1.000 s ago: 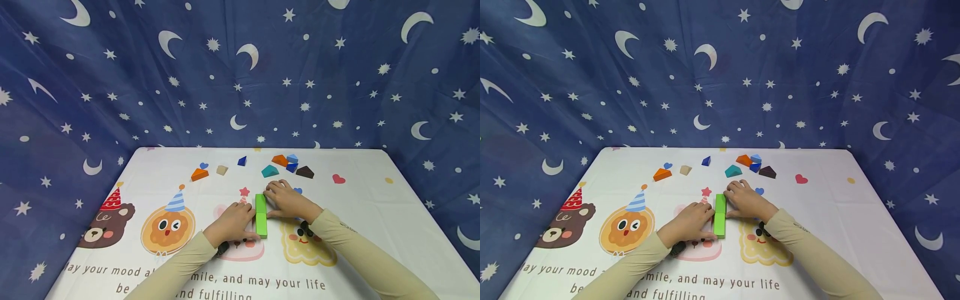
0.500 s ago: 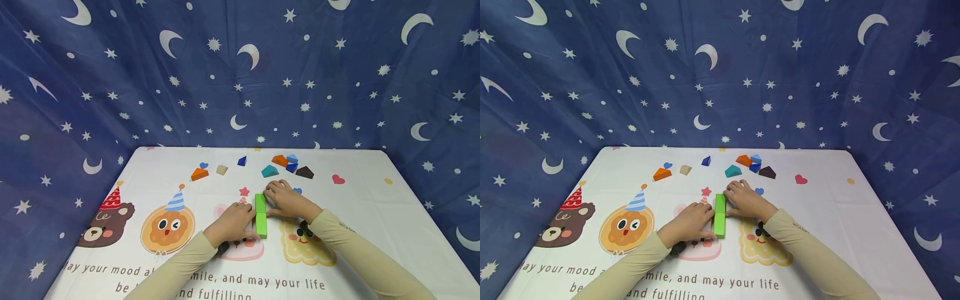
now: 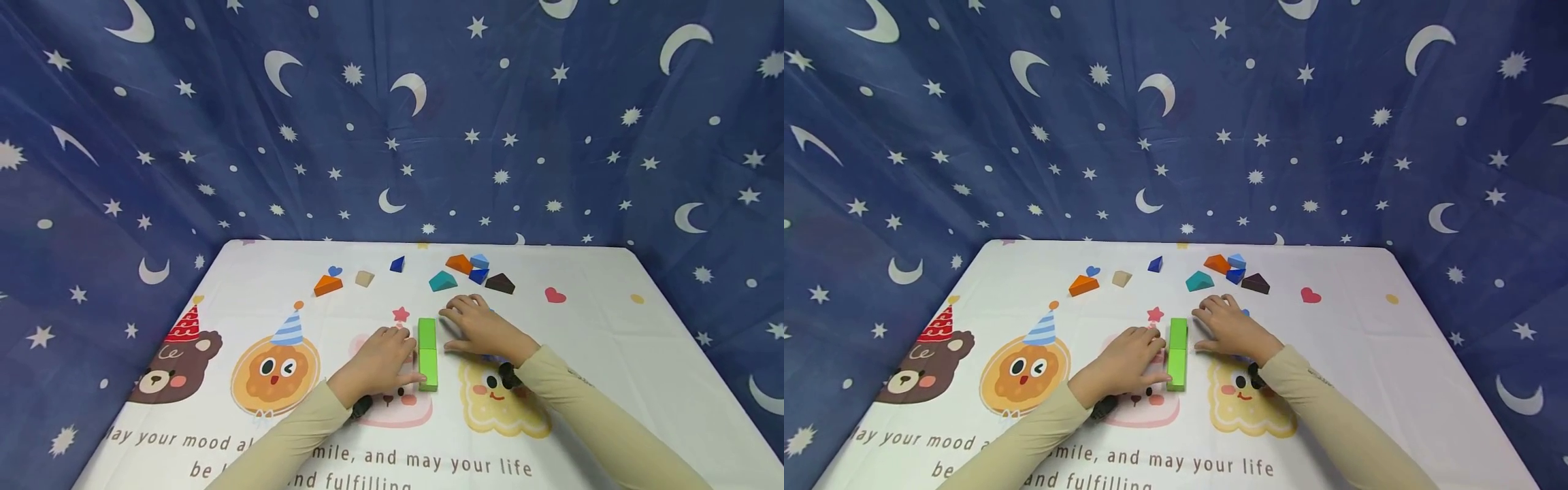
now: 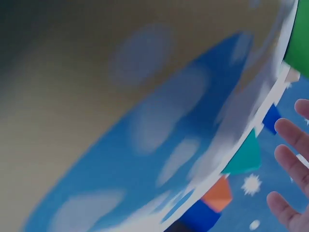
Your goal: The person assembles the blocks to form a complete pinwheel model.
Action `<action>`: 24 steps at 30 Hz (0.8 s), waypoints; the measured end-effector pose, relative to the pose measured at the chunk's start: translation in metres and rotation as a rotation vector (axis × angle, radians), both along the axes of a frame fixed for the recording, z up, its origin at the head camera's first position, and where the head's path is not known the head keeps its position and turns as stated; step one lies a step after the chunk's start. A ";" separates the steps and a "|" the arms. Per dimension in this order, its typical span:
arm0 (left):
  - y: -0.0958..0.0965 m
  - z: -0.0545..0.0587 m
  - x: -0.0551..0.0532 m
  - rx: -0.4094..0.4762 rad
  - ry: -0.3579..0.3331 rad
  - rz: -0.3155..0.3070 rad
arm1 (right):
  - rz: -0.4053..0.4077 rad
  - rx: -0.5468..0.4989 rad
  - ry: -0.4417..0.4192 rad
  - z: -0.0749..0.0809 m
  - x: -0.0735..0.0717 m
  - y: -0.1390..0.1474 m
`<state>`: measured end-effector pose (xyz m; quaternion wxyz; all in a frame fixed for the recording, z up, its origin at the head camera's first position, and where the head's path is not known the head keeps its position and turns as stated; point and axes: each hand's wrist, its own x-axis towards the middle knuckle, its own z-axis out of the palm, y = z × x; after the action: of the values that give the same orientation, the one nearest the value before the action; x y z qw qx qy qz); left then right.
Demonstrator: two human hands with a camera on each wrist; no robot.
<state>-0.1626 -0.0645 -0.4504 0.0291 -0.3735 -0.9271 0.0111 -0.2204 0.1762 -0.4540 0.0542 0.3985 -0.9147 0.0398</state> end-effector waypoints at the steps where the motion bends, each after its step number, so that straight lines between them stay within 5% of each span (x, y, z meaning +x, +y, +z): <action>1: 0.001 0.000 0.000 0.018 0.024 -0.005 | -0.014 -0.013 0.005 0.000 0.000 0.005; 6: 0.006 0.000 0.001 0.055 0.113 -0.082 | -0.071 -0.059 0.081 0.002 -0.012 0.027; 10: 0.008 -0.002 0.003 0.018 0.113 -0.126 | -0.139 -0.068 0.153 0.007 -0.030 0.038; 16: 0.008 -0.002 0.003 0.000 0.121 -0.136 | -0.199 0.022 0.263 0.008 -0.059 0.044; 24: 0.007 -0.005 0.000 -0.028 0.149 -0.175 | -0.225 0.115 0.269 0.004 -0.075 0.045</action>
<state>-0.1622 -0.0575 -0.4549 0.0935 -0.4517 -0.8859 0.0492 -0.2953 0.2208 -0.4497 0.1572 0.2977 -0.9388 -0.0726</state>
